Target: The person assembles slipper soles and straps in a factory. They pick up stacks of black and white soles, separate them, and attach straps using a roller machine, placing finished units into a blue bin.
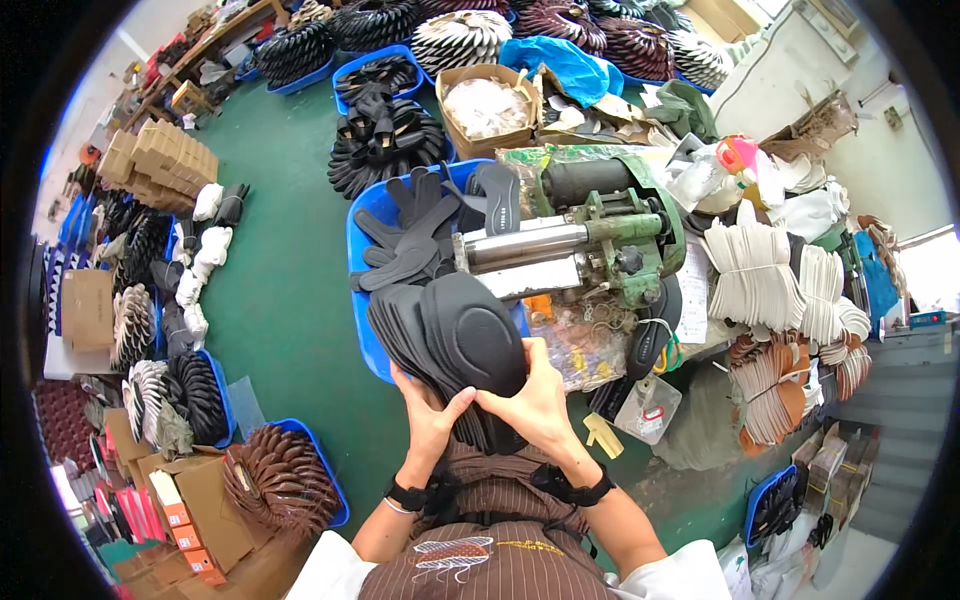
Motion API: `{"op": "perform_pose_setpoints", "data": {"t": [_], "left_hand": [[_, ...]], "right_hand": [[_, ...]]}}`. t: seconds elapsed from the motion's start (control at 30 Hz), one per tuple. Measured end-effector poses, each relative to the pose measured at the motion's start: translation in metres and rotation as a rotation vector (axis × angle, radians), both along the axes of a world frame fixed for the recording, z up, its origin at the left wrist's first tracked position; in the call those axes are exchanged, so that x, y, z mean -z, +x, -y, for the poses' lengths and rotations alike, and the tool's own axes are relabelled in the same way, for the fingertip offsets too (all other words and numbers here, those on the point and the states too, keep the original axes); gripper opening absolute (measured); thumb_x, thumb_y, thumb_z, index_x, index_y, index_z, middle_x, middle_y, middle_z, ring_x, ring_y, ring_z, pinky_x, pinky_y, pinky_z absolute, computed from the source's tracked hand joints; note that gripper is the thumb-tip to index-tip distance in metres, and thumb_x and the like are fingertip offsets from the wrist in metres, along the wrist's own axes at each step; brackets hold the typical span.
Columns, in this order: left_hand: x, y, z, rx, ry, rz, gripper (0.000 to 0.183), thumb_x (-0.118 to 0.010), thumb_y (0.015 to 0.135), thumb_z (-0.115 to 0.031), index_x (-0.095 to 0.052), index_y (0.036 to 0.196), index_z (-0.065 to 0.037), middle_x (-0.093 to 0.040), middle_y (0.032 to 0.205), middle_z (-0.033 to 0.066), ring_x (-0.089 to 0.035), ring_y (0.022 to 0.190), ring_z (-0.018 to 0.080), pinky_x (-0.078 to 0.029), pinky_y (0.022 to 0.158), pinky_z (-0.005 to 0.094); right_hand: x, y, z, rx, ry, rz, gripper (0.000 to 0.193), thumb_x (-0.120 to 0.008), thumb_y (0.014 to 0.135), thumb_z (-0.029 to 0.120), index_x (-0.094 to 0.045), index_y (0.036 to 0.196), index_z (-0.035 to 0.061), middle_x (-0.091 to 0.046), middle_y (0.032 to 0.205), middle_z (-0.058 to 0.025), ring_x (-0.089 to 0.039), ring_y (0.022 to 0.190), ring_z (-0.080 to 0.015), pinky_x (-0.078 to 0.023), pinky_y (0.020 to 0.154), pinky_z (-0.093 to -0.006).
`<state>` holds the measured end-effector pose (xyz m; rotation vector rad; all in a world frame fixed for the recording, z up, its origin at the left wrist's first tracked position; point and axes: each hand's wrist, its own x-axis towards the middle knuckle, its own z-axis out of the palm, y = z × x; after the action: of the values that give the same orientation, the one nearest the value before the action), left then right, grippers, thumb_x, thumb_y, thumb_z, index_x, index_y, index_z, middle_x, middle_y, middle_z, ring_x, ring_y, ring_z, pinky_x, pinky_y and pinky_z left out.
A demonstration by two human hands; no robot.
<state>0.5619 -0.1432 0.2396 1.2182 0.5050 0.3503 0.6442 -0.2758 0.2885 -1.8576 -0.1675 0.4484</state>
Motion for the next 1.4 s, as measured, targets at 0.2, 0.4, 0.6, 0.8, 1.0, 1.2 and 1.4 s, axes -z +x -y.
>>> {"op": "perform_pose_setpoints", "data": {"t": [0.2,0.4,0.6,0.8,1.0,1.2,1.4], "left_hand": [[0.002,0.005,-0.006,-0.068,-0.232,0.024,0.086,-0.077,0.074,0.003,-0.026,0.143,-0.003,-0.041,0.138,0.0127,-0.043,0.127,0.0243,-0.034,0.110,0.0384],[0.004,-0.012,-0.040,0.004,-0.468,0.005,0.077,-0.067,0.084,-0.040,-0.036,0.141,0.000,-0.052,0.130,0.0174,-0.058,0.112,0.0264,-0.051,0.095,0.0377],[-0.005,-0.015,-0.052,0.200,-0.704,0.103,0.095,-0.065,0.081,-0.062,-0.034,0.144,0.002,-0.044,0.141,0.0209,-0.058,0.111,0.0222,-0.056,0.088,0.0339],[0.004,-0.022,-0.052,0.179,-0.707,0.105,0.099,-0.080,0.068,-0.052,-0.039,0.141,0.001,-0.046,0.138,0.0191,-0.056,0.115,0.0312,-0.054,0.093,0.0457],[-0.001,-0.015,-0.042,0.339,-0.951,0.128,0.088,-0.081,0.066,-0.046,-0.048,0.135,-0.001,-0.048,0.133,0.0212,-0.059,0.112,0.0364,-0.057,0.087,0.0502],[0.038,-0.035,-0.038,0.123,-0.937,-0.052,0.076,-0.076,0.066,-0.030,-0.047,0.129,0.003,-0.062,0.110,0.0211,-0.065,0.093,0.0355,-0.058,0.084,0.0475],[-0.008,-0.006,-0.026,0.167,-0.451,-0.117,0.070,-0.081,0.065,-0.007,-0.051,0.127,0.003,-0.061,0.119,0.0140,-0.060,0.109,0.0266,-0.048,0.098,0.0393]], "right_hand": [[0.019,0.015,0.024,0.083,0.420,-0.086,0.071,-0.077,0.074,-0.003,-0.041,0.134,-0.0006,-0.056,0.125,-0.0109,-0.054,0.116,-0.0179,-0.042,0.103,-0.0328],[0.066,0.010,0.071,0.121,0.439,-0.158,0.060,-0.072,0.080,-0.002,-0.045,0.134,0.0013,-0.056,0.127,-0.0086,-0.053,0.117,-0.0168,-0.040,0.103,-0.0319],[0.081,0.060,0.030,0.215,0.456,0.009,0.041,-0.069,0.085,0.003,-0.054,0.123,-0.0004,-0.062,0.114,-0.0077,-0.057,0.105,-0.0147,-0.043,0.095,-0.0291],[0.074,0.008,0.037,0.330,0.439,0.119,0.047,-0.061,0.088,-0.004,-0.046,0.133,-0.0029,-0.058,0.126,-0.0111,-0.053,0.120,-0.0210,-0.039,0.104,-0.0315],[0.069,0.058,0.032,0.151,0.438,-0.072,0.044,-0.067,0.089,0.007,-0.052,0.129,-0.0021,-0.062,0.121,-0.0100,-0.056,0.111,-0.0156,-0.042,0.099,-0.0301],[0.076,0.033,0.042,0.210,0.444,-0.437,0.028,-0.060,0.093,0.007,-0.055,0.119,-0.0021,-0.067,0.100,-0.0130,-0.070,0.080,-0.0207,-0.059,0.069,-0.0304],[0.021,0.042,-0.002,0.033,0.318,-0.563,0.048,-0.056,0.098,0.037,-0.053,0.124,-0.0036,-0.067,0.108,-0.0156,-0.068,0.096,-0.0216,-0.055,0.086,-0.0359]]}}
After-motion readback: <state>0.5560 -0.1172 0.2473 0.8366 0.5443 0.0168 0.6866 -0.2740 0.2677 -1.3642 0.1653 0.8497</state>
